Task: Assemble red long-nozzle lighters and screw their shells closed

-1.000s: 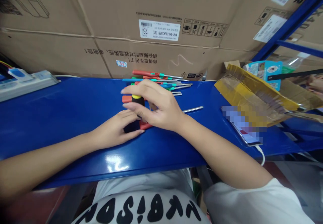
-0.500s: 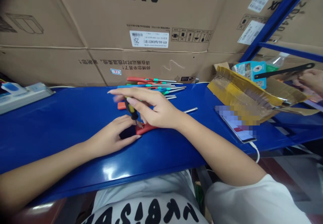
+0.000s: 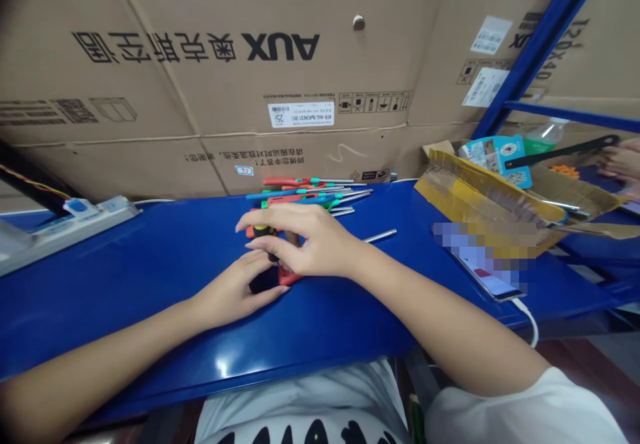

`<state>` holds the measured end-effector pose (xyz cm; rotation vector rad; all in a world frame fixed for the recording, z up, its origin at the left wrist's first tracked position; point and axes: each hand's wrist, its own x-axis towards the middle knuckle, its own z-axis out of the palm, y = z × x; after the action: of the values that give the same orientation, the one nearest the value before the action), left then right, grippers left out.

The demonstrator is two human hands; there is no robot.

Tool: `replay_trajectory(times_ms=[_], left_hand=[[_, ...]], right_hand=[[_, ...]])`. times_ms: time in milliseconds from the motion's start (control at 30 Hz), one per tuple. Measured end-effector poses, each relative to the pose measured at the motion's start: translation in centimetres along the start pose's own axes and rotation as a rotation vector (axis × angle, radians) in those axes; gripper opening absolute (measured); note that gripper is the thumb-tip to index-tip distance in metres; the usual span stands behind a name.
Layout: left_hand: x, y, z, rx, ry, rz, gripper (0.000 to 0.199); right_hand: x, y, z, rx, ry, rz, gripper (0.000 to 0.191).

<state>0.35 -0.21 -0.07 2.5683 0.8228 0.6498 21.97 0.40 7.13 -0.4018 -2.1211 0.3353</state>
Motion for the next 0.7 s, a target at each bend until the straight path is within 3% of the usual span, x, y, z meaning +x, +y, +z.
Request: replay_trajectory(times_ms=[100,267,333,433,500,600,667,700], left_hand=[[0.0,0.1,-0.1,-0.018,-0.004,-0.002,0.026],[0.2,0.3,-0.2,-0.041,-0.018,-0.001,0.025],[0.2,0.3,-0.2,-0.059,-0.021,-0.002,0.023],[0.2,0.2,-0.2,-0.072,-0.01,-0.009,0.021],[0.1,0.1,-0.1,-0.066,-0.007,-0.008,0.022],[0.1,-0.1,0.0,-0.037,-0.013,-0.004,0.026],[0.0,-0.1,0.1,-0.024,-0.003,-0.001,0.028],[0.0,-0.1,0.1,-0.024,0.001,0.004,0.028]], right_hand=[[0.1,0.3,0.3,-0.144,0.116,-0.035,0.029],[0.7,-0.2,-0.7,-0.01,-0.106,0.029,0.032],[0.8,-0.1,-0.9,-0.014,-0.083,-0.005,0.026],[0.7,0.1,-0.9,-0.195,0.031,-0.095,0.022],[0.7,0.1,-1.1,-0.223,-0.032,-0.069,0.03],[0.9,-0.4,-1.2,-0.095,-0.228,0.033,0.039],[1.0,-0.7,-0.9,-0.074,-0.199,0.036,0.031],[0.9,-0.7,-0.6,-0.104,-0.123,0.019,0.025]])
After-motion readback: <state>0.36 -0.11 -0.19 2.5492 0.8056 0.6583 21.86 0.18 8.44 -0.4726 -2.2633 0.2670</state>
